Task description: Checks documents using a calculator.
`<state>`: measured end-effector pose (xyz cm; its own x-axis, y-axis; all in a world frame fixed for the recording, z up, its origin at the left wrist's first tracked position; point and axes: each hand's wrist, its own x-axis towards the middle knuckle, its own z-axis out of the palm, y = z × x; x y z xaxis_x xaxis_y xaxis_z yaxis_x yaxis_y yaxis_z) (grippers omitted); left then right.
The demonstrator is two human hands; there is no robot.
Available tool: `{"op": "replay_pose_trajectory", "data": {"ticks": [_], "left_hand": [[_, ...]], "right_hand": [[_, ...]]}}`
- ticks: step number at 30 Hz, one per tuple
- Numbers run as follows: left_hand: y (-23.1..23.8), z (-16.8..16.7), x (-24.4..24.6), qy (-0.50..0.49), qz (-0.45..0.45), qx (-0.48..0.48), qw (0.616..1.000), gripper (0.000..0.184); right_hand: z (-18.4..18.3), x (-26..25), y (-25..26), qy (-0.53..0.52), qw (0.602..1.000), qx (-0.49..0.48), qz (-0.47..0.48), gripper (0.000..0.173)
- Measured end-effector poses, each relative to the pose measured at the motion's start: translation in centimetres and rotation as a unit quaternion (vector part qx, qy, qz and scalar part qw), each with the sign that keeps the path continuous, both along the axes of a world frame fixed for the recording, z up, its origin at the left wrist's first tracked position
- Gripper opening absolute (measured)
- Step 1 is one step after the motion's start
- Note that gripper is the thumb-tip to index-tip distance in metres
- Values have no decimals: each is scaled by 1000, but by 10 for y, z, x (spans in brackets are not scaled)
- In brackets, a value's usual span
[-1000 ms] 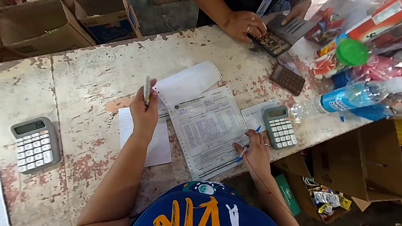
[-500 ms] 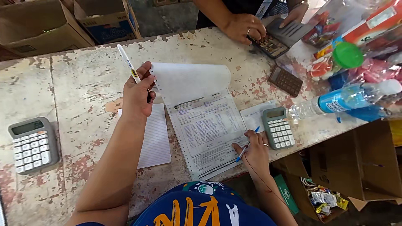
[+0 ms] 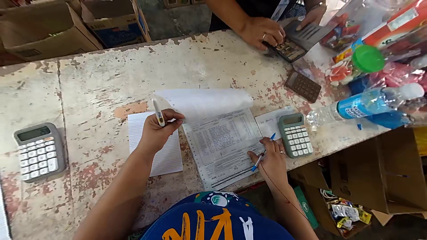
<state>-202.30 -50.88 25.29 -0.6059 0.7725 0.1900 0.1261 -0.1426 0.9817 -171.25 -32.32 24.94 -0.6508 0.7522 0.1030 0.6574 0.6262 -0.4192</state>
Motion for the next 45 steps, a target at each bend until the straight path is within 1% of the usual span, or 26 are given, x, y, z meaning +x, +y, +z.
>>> {"op": "replay_pose_trajectory", "data": {"ticks": [2, 6, 13, 15, 17, 19, 21, 23, 25, 28, 31, 33, 36, 38, 39, 41, 42, 43, 45], "left_hand": [[-3, -2, 3, 9, -14, -18, 1000, 22], [-8, -4, 9, 74, -45, -59, 995, 14], [-13, -9, 14, 122, -63, -58, 989, 12], [-14, -13, 14, 158, -77, -54, 983, 10], [-17, -21, 12, 234, -94, -54, 966, 9], [-20, -28, 13, 313, -107, -64, 942, 14], [-23, -31, 18, 382, -128, -76, 912, 16], [-26, -29, 24, 456, -142, -75, 875, 13], [-26, -27, 29, 502, -158, -64, 848, 10], [-26, -26, 31, 540, -179, -50, 821, 17], [-29, -29, 29, 529, -204, -50, 822, 16], [-32, -31, 27, 524, -189, -50, 829, 15], [-36, -30, 21, 496, -96, -72, 860, 19], [-35, -24, 15, 450, -19, -126, 884, 19], [-32, -19, 12, 417, 9, -173, 892, 22], [-23, -5, 4, 308, 38, -295, 904, 30], [-17, -2, -2, 264, 54, -329, 905, 30], [-11, -2, -7, 235, 68, -343, 907, 30], [0, -2, -15, 213, 73, -342, 912, 31]], "right_hand": [[2, 2, 2, 14, 1000, -14, 7, 55], [4, 13, 11, 56, 996, -66, 12, 57], [10, 19, 16, 131, 978, -164, -17, 51], [12, 19, 14, 141, 974, -173, -26, 48], [15, 18, 12, 158, 971, -174, -30, 45], [16, 18, 11, 178, 969, -171, -29, 43], [15, 20, 12, 197, 966, -167, -20, 41], [16, 20, 12, 207, 964, -168, -18, 41], [17, 20, 11, 216, 961, -171, -20, 39], [16, 20, 10, 228, 958, -175, -17, 39], [16, 19, 7, 239, 957, -163, -28, 35], [15, 20, 6, 274, 949, -153, -38, 31], [14, 25, 9, 357, 919, -157, -47, 31], [13, 28, 10, 383, 906, -168, -70, 30], [12, 30, 11, 384, 905, -169, -76, 29], [7, 35, 11, 351, 922, -153, -64, 33], [5, 37, 11, 316, 937, -140, -49, 38], [3, 38, 10, 273, 953, -122, -41, 43], [-1, 38, 6, 191, 977, -92, -19, 51]]}}
